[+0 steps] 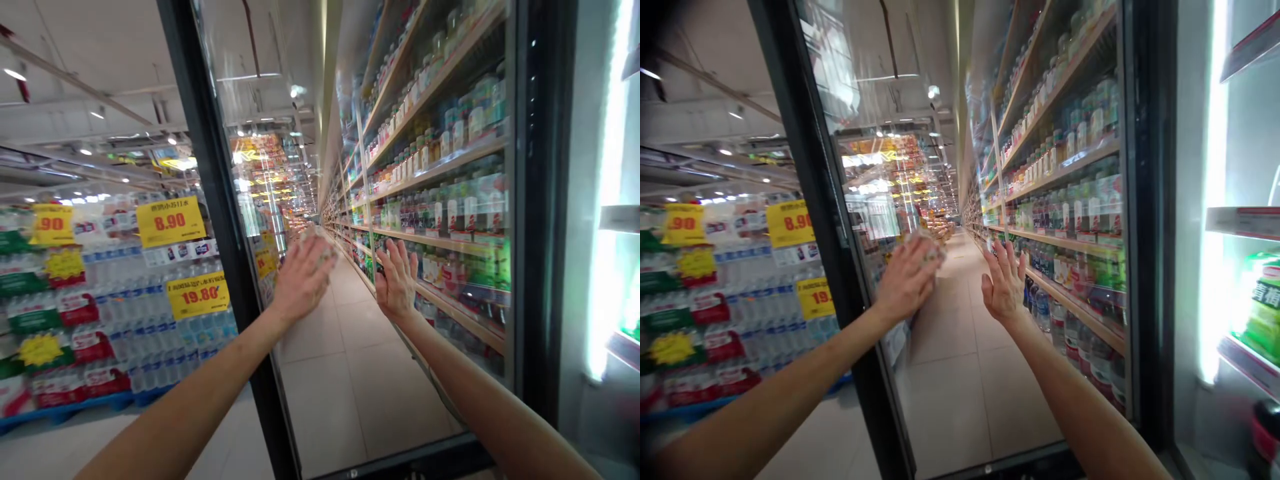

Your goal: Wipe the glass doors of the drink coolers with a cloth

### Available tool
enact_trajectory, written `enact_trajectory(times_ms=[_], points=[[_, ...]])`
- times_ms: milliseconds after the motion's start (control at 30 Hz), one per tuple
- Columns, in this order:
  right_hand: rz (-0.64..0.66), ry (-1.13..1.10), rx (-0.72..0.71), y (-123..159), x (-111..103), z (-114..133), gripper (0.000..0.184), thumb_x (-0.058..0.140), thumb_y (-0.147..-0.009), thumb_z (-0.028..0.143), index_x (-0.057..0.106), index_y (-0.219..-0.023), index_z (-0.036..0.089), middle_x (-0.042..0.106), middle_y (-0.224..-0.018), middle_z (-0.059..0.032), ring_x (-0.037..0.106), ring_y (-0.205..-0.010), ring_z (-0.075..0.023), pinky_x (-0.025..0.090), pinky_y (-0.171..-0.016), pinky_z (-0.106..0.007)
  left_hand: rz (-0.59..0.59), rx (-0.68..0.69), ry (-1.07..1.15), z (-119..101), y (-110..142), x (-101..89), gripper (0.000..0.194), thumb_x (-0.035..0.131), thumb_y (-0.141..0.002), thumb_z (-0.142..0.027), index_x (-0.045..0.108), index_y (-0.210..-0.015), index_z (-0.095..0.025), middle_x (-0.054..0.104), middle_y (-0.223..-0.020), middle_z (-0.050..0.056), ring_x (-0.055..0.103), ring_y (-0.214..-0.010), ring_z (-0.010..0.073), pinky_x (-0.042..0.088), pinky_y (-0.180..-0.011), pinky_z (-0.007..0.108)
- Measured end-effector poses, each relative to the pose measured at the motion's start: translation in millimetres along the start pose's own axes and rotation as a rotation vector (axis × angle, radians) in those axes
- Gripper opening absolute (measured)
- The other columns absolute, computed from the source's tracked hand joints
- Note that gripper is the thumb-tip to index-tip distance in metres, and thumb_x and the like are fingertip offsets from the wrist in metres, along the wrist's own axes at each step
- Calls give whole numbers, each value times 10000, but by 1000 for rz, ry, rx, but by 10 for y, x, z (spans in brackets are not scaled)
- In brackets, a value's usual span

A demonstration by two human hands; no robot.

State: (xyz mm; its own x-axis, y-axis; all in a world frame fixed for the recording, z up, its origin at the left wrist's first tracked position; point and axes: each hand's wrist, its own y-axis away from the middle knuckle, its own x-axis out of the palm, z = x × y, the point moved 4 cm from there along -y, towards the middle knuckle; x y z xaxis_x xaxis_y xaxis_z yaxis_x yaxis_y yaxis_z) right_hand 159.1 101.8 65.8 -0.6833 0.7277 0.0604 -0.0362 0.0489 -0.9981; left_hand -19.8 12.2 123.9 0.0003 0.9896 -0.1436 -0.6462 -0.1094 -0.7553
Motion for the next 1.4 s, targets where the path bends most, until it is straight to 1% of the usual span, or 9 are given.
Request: enact_trajectory(times_ms=[133,267,333,533,733,933,1167,1333,1400], points=[[25,9,9,5,8,-16,452,361,-847,258,396,-1296,229,355,-1419,-67,221,-1353,-233,158,-1090,-495,181,421,44,-254,135,68,397,489,-835,-210,462,-1230,-245,419,-1374,27,245,-1336,191,238,-1092,382],[5,13,13,5,17,-13,427,359,-849,270,425,-1269,219,375,-1405,-81,234,-1348,-238,162,-1087,-499,40,-56,-39,183,-114,-20,380,479,-840,-189,468,-1217,-231,405,-1382,58,186,-1354,187,245,-1087,401],[5,15,11,2,19,1,423,353,-852,270,426,-1266,215,381,-1401,-86,233,-1348,-238,166,-1087,-499,-4,-97,-44,154,-119,-16,372,473,-843,-178,469,-1213,-216,413,-1375,70,174,-1357,193,245,-1087,415],[121,77,-82,10,-29,-60,461,392,-842,281,393,-1295,196,319,-1433,-111,174,-1364,-261,164,-1082,-511,183,544,69,-349,143,72,371,435,-870,-209,446,-1241,-213,416,-1375,33,264,-1326,162,245,-1100,353],[176,124,-215,67,-84,-259,567,436,-828,310,281,-1370,250,286,-1452,-87,208,-1355,-253,134,-1081,-518,0,-45,-41,320,-198,-96,353,463,-850,-186,486,-1202,-195,417,-1370,82,178,-1356,210,294,-1072,416],[90,154,-72,86,-106,-331,588,415,-832,288,239,-1391,233,280,-1454,-99,207,-1355,-257,159,-1076,-504,220,553,105,-337,149,72,364,454,-862,-218,475,-1226,-217,405,-1383,24,238,-1337,181,242,-1104,363],[107,215,-84,147,-260,-717,560,440,-823,297,299,-1364,260,252,-1466,-91,218,-1350,-267,158,-1068,-522,71,31,-4,-30,-251,72,369,463,-847,-191,482,-1215,-186,419,-1370,78,135,-1363,209,249,-1093,417],[59,241,72,228,-294,-908,559,394,-837,290,273,-1379,221,275,-1453,-117,219,-1350,-265,196,-1057,-505,201,602,126,-543,-175,257,352,432,-865,-224,475,-1214,-214,306,-1438,31,155,-1358,166,181,-1124,332],[59,232,57,243,-291,-908,555,390,-839,288,276,-1378,227,285,-1450,-111,224,-1349,-259,201,-1058,-496,188,522,127,-510,-330,290,364,438,-862,-245,470,-1223,-210,337,-1423,38,135,-1362,170,218,-1112,330]])
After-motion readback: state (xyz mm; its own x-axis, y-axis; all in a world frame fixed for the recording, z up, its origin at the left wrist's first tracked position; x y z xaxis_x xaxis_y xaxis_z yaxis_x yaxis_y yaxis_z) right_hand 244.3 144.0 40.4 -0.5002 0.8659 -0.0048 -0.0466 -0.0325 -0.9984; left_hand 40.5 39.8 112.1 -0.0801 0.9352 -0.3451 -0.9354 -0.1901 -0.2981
